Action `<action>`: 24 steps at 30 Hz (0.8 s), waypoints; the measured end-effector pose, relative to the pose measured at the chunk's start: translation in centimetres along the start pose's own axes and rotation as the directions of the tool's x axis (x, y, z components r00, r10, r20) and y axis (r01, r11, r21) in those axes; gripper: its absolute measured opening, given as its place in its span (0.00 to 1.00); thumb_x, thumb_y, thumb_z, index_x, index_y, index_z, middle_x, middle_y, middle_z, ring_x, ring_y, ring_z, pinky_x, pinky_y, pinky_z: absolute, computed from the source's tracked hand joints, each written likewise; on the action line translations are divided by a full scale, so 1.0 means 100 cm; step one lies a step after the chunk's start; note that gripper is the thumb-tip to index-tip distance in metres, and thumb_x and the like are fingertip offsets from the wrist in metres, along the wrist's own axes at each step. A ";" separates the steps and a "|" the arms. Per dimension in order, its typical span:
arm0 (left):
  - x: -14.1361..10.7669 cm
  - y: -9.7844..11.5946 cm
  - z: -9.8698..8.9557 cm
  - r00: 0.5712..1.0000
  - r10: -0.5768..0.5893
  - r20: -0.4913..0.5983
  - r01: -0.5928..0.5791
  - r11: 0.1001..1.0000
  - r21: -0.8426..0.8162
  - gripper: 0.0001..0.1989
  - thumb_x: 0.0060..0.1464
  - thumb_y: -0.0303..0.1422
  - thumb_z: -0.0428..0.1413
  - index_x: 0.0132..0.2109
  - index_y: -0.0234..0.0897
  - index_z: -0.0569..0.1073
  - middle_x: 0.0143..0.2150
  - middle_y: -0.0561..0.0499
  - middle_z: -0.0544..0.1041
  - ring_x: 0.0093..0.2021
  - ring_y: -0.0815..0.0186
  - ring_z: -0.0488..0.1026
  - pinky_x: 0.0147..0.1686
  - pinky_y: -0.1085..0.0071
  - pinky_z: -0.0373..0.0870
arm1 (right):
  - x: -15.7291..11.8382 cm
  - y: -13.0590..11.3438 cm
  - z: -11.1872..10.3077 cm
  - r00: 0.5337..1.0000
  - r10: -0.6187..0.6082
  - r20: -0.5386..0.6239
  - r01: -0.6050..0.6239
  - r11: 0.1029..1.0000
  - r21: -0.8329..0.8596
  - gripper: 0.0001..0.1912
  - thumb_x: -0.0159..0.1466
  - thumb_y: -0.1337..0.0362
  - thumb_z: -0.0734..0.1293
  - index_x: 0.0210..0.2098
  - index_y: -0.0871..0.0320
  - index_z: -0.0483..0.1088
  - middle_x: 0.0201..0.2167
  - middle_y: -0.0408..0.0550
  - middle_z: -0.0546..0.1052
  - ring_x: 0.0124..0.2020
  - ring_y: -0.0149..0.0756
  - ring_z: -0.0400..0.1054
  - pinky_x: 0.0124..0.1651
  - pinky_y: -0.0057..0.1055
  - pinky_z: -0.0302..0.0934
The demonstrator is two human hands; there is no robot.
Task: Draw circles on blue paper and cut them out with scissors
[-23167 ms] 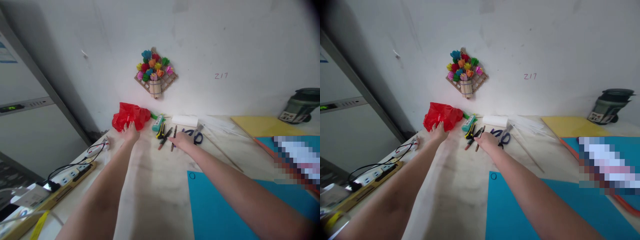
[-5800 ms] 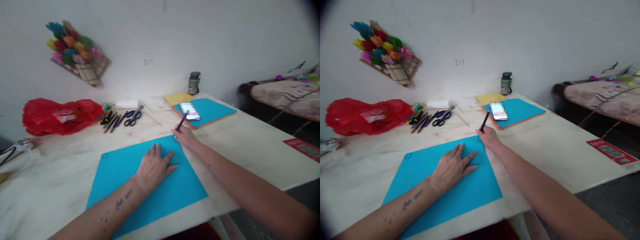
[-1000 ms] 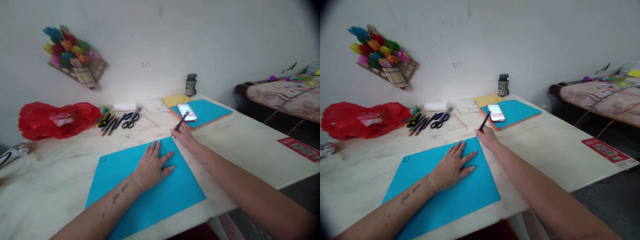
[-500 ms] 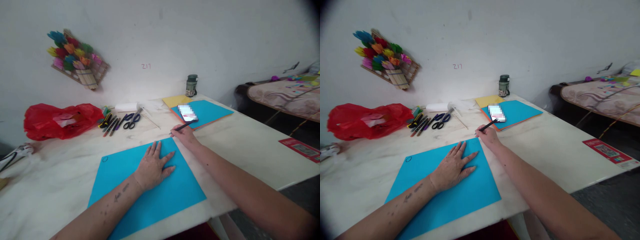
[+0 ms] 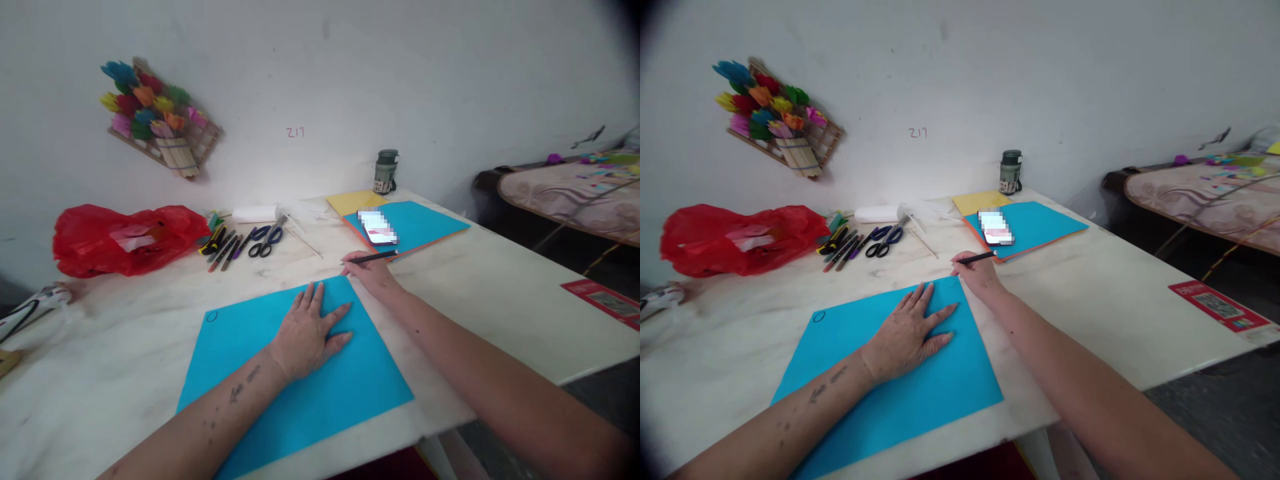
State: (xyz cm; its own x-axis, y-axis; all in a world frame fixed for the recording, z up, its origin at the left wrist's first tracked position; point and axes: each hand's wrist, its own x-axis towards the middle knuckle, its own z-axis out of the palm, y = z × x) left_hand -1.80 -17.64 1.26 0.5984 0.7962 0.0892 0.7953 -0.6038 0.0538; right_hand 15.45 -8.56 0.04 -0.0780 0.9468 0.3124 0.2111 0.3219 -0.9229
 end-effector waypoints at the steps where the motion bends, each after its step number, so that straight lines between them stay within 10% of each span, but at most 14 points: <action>1: 0.000 0.000 0.000 1.000 0.000 -0.003 0.000 1.000 0.000 0.28 0.54 0.52 0.35 0.59 0.50 0.53 0.63 0.45 0.46 0.61 0.47 0.39 0.54 0.49 0.44 | 0.000 -0.001 0.000 1.000 0.000 0.001 0.000 1.000 0.003 0.08 0.52 0.64 0.63 0.31 0.60 0.67 0.21 0.45 0.73 0.26 0.32 0.67 0.34 0.29 0.61; 24: -0.003 -0.005 0.010 0.996 -0.063 -0.066 0.062 0.998 -0.021 0.32 0.52 0.55 0.37 0.61 0.49 0.49 0.63 0.44 0.43 0.61 0.47 0.38 0.54 0.47 0.38 | -0.003 -0.006 0.003 0.997 -0.073 0.003 0.072 0.989 -0.125 0.11 0.55 0.59 0.61 0.31 0.59 0.69 0.24 0.46 0.75 0.26 0.31 0.69 0.31 0.27 0.62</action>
State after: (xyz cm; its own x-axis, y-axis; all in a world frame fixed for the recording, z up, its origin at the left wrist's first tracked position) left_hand -2.23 -17.52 0.24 0.5391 0.8285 0.1513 0.8287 -0.5539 0.0803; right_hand 15.02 -9.06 0.45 -0.0956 0.9209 0.3779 0.3255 0.3877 -0.8624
